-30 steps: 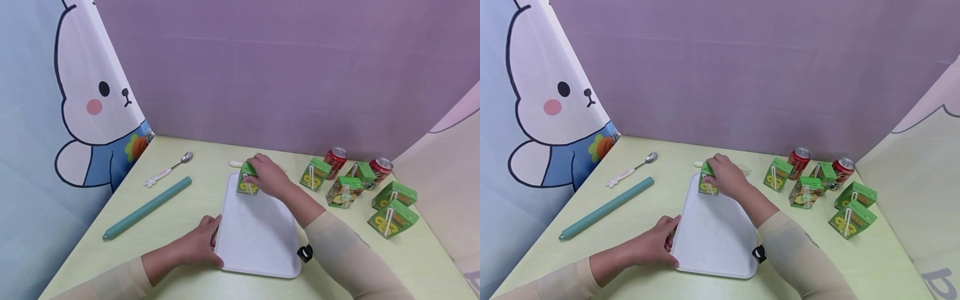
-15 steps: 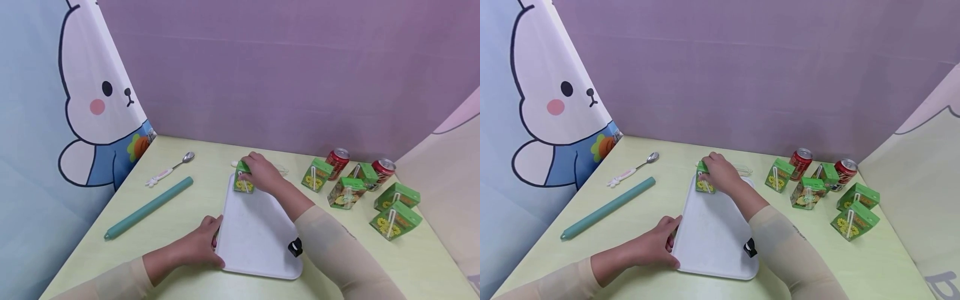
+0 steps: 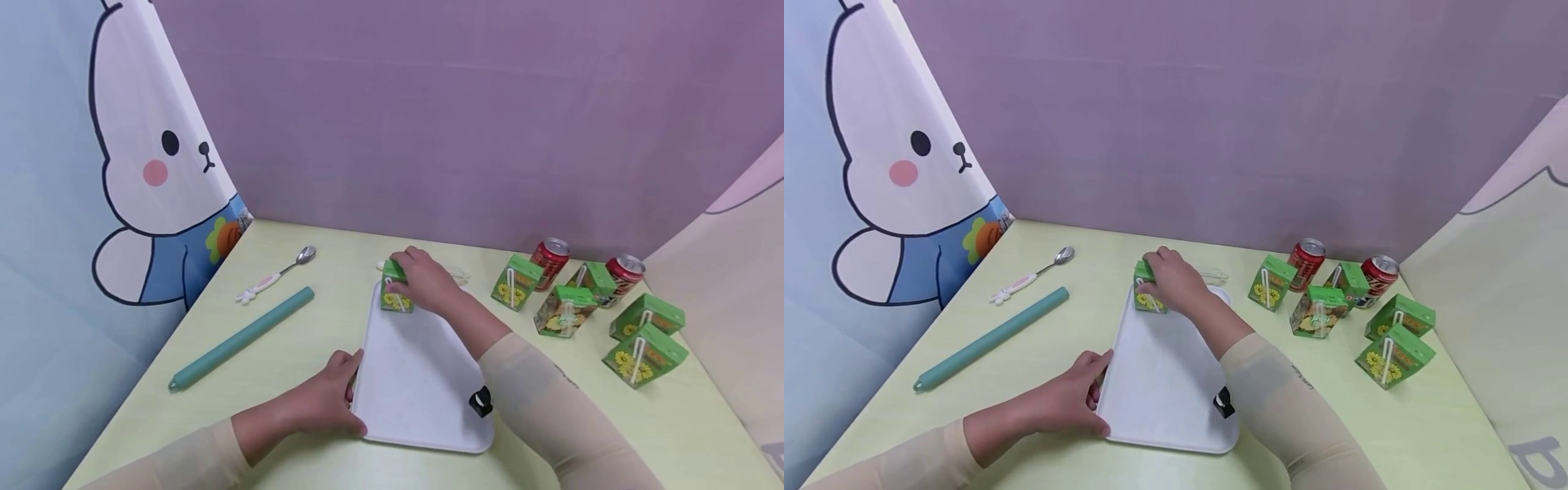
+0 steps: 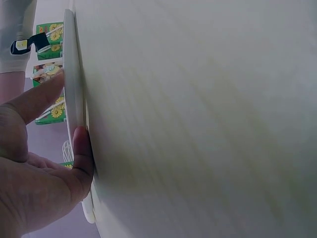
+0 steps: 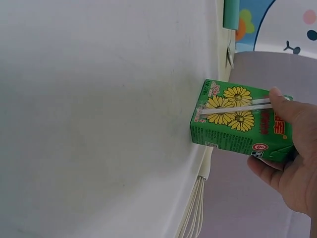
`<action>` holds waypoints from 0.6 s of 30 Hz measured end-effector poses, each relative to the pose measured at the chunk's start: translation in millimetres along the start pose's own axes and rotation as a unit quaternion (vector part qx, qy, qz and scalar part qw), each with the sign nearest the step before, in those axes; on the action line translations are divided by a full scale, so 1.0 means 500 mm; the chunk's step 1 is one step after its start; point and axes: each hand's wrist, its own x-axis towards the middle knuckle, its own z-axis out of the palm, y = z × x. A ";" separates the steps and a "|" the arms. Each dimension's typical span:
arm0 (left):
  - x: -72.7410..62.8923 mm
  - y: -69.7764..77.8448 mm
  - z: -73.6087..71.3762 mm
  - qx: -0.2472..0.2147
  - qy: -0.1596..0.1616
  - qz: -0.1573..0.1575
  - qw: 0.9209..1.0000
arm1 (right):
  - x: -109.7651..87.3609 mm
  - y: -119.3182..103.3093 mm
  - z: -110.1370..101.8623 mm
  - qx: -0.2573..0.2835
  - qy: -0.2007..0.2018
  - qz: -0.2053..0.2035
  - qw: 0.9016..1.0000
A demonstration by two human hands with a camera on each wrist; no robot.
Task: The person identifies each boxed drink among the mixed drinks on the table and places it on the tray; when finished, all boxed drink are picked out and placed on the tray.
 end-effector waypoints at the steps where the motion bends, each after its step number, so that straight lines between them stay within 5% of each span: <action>1: 0.000 0.000 0.000 -0.001 0.000 0.000 1.000 | -0.002 0.001 -0.004 0.006 -0.001 0.004 1.000; 8: 0.000 0.001 -0.002 -0.001 -0.003 0.001 1.000 | -0.023 0.047 -0.053 0.048 0.007 0.031 0.998; 18: 0.000 0.002 -0.002 0.001 -0.005 -0.007 1.000 | -0.074 0.193 -0.145 0.039 0.025 0.101 0.994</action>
